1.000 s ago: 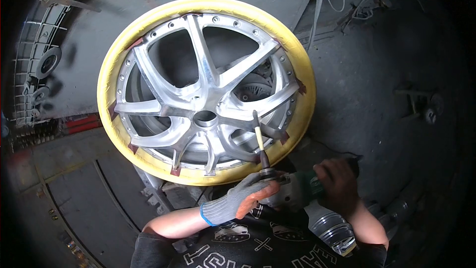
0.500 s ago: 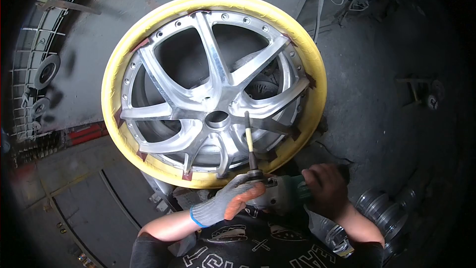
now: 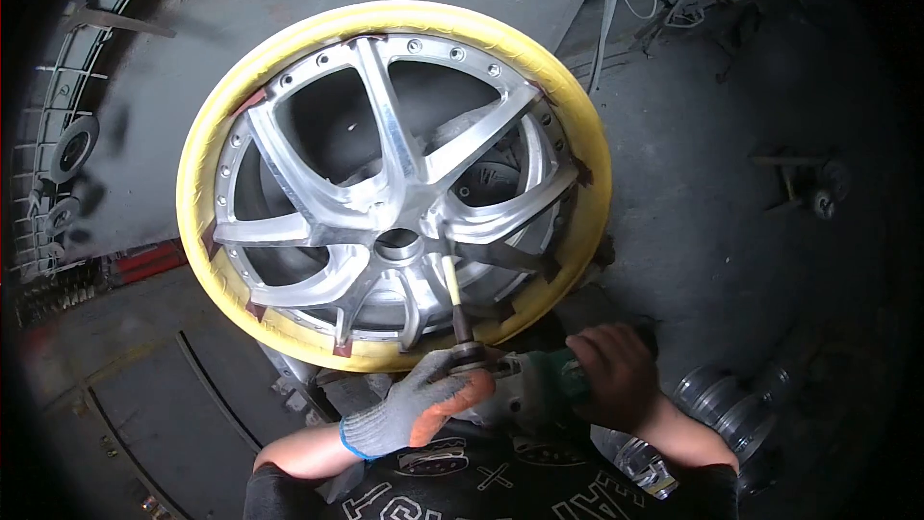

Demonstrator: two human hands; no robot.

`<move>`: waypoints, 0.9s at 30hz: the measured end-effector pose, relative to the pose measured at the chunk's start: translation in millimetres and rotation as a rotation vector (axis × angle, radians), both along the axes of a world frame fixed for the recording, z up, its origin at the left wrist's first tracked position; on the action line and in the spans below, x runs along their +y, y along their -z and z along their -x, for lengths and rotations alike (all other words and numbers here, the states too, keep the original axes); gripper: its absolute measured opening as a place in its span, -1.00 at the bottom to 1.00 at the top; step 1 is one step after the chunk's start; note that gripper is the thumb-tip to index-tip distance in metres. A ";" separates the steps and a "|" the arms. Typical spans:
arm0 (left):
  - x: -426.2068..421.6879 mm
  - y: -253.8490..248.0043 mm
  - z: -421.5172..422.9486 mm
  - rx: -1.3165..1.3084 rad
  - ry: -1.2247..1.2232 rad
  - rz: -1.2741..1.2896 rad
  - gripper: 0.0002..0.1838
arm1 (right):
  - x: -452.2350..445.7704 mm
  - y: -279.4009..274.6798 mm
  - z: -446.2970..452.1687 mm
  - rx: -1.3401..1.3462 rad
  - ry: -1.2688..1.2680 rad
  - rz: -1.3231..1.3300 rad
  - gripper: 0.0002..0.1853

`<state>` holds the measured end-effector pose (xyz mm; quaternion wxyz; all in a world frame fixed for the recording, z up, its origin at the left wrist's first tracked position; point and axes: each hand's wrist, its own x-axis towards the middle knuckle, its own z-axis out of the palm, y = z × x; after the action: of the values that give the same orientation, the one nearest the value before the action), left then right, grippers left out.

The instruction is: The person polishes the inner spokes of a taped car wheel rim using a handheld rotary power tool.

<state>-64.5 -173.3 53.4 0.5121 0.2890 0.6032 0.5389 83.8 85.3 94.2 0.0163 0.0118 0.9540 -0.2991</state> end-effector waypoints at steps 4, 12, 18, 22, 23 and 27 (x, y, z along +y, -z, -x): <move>47.9 -34.0 5.2 0.296 0.065 -0.005 -0.60 | 29.3 -12.7 2.5 0.017 -0.005 0.023 -0.37; 115.4 -24.4 -4.4 -1.031 -0.047 0.215 -0.64 | 87.4 -0.3 -4.1 0.003 -0.054 0.120 -0.35; 166.4 -28.8 -14.0 -0.910 -0.184 0.138 -0.67 | 135.7 -1.8 2.6 -0.070 -0.105 0.124 -0.38; 186.5 -22.1 -27.7 -1.110 -0.353 0.139 -0.66 | 158.9 -3.5 9.6 -0.108 -0.133 0.116 -0.38; 189.2 -19.8 -29.3 -1.106 -0.378 0.175 -0.66 | 163.0 -3.7 11.5 -0.116 -0.140 0.109 -0.39; 186.7 2.9 -33.8 -0.949 -0.225 0.046 -0.57 | 171.1 -5.0 16.6 -0.110 -0.135 0.094 -0.45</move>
<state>-30.7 13.4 50.5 0.6753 -0.0672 0.3423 0.6498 67.2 256.4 99.2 0.0894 -0.0370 0.9351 -0.3409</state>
